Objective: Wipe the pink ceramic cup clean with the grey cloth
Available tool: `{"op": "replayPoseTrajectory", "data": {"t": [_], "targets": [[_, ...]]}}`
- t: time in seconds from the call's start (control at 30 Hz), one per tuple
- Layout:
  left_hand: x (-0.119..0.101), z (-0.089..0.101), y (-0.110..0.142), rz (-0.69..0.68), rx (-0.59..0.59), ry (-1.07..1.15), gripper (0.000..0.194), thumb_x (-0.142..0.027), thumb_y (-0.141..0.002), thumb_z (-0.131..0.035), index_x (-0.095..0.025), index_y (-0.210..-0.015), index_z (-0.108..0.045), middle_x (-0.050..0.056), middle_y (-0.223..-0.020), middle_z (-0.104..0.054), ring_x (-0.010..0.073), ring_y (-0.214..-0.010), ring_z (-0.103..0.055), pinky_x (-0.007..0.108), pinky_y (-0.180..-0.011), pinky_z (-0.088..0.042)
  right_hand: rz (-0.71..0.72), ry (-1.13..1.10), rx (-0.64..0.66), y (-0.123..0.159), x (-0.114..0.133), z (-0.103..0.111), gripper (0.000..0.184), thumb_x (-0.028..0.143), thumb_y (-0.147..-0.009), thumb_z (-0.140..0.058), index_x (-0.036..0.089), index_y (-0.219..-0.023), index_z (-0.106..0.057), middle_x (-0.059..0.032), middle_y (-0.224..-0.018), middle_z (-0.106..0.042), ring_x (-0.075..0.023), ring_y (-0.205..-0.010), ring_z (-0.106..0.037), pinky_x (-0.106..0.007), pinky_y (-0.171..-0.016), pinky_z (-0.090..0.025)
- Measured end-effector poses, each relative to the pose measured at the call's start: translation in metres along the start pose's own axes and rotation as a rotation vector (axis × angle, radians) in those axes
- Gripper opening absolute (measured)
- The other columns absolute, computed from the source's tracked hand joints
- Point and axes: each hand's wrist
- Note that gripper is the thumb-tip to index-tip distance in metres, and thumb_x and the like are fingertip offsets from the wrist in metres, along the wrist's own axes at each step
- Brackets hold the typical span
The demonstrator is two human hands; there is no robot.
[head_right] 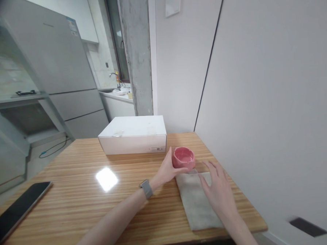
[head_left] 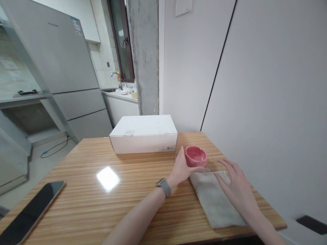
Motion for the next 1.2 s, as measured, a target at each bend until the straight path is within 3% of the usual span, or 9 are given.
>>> {"op": "replayPoseTrajectory", "data": {"t": [0.13, 0.23, 0.33, 0.4, 0.47, 0.63, 1.2], "targets": [[-0.023, 0.041, 0.047, -0.121, 0.111, -0.302, 0.066, -0.038, -0.078, -0.064, -0.018, -0.136, -0.039, 0.013, -0.136, -0.049, 0.0262, -0.124, -0.046, 0.041, -0.104, -0.034, 0.141, -0.081, 0.004, 0.020, 0.057, -0.013, 0.026, 0.033, -0.092, -0.043, 0.023, -0.112, -0.055, -0.0072, -0.114, -0.061, -0.0222, -0.110, -0.054, -0.038, -0.098, -0.038], [-0.031, 0.077, 0.093, -0.024, 0.091, -0.567, 0.055, -0.032, -0.085, -0.054, -0.022, -0.136, -0.037, 0.006, -0.105, -0.067, 0.0190, -0.093, -0.063, 0.033, -0.081, -0.048, 0.168, -0.182, 0.075, 0.045, 0.100, -0.037, 0.023, 0.032, -0.095, -0.038, 0.021, -0.097, -0.059, -0.0057, -0.094, -0.066, -0.0183, -0.088, -0.063, -0.029, -0.080, -0.046], [-0.025, 0.104, 0.135, 0.106, -0.005, -0.955, 0.020, -0.028, -0.090, -0.045, -0.022, -0.101, -0.060, 0.001, -0.074, -0.068, 0.0188, -0.068, -0.064, 0.029, -0.061, -0.046, 0.159, -0.132, 0.178, 0.066, 0.132, -0.064, 0.035, 0.035, -0.098, -0.032, 0.022, -0.077, -0.057, 0.0000, -0.063, -0.063, -0.0143, -0.055, -0.061, -0.025, -0.054, -0.040], [-0.014, 0.115, 0.157, 0.159, -0.052, -1.156, 0.025, -0.026, -0.092, -0.040, -0.021, -0.078, -0.061, 0.001, -0.066, -0.067, 0.0193, -0.061, -0.064, 0.029, -0.055, -0.042, 0.183, -0.045, 0.199, 0.074, 0.144, -0.076, 0.042, 0.037, -0.099, -0.028, 0.022, -0.068, -0.053, 0.0012, -0.055, -0.060, -0.0140, -0.046, -0.058, -0.027, -0.048, -0.032], [-0.002, 0.121, 0.171, 0.153, -0.086, -1.260, 0.029, -0.023, -0.092, -0.039, -0.022, -0.071, -0.058, 0.000, -0.065, -0.067, 0.0188, -0.058, -0.065, 0.028, -0.052, -0.040, 0.213, 0.040, 0.183, 0.079, 0.150, -0.084, 0.047, 0.037, -0.100, -0.022, 0.023, -0.065, -0.051, 0.0006, -0.054, -0.060, -0.0152, -0.045, -0.059, -0.028, -0.047, -0.029], [0.014, 0.122, 0.182, 0.054, -0.118, -1.304, 0.027, -0.024, -0.092, -0.042, -0.023, -0.068, -0.054, -0.003, -0.062, -0.066, 0.0166, -0.055, -0.065, 0.026, -0.050, -0.038, 0.243, 0.096, 0.141, 0.082, 0.150, -0.088, 0.050, 0.035, -0.100, -0.016, 0.024, -0.064, -0.048, 0.0008, -0.055, -0.060, -0.0156, -0.047, -0.060, -0.029, -0.048, -0.028], [0.015, 0.123, 0.183, -0.030, -0.162, -1.304, 0.025, -0.025, -0.091, -0.044, -0.023, -0.067, -0.051, -0.004, -0.059, -0.065, 0.0149, -0.051, -0.064, 0.025, -0.048, -0.037, 0.256, -0.011, 0.149, 0.085, 0.149, -0.085, 0.045, 0.033, -0.100, -0.020, 0.024, -0.066, -0.047, 0.0020, -0.059, -0.057, -0.0142, -0.052, -0.058, -0.027, -0.052, -0.031]]}}
Point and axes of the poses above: each hand's wrist, its own y-axis away from the middle knuckle, its own z-axis out of the back of the hand, x = y × z
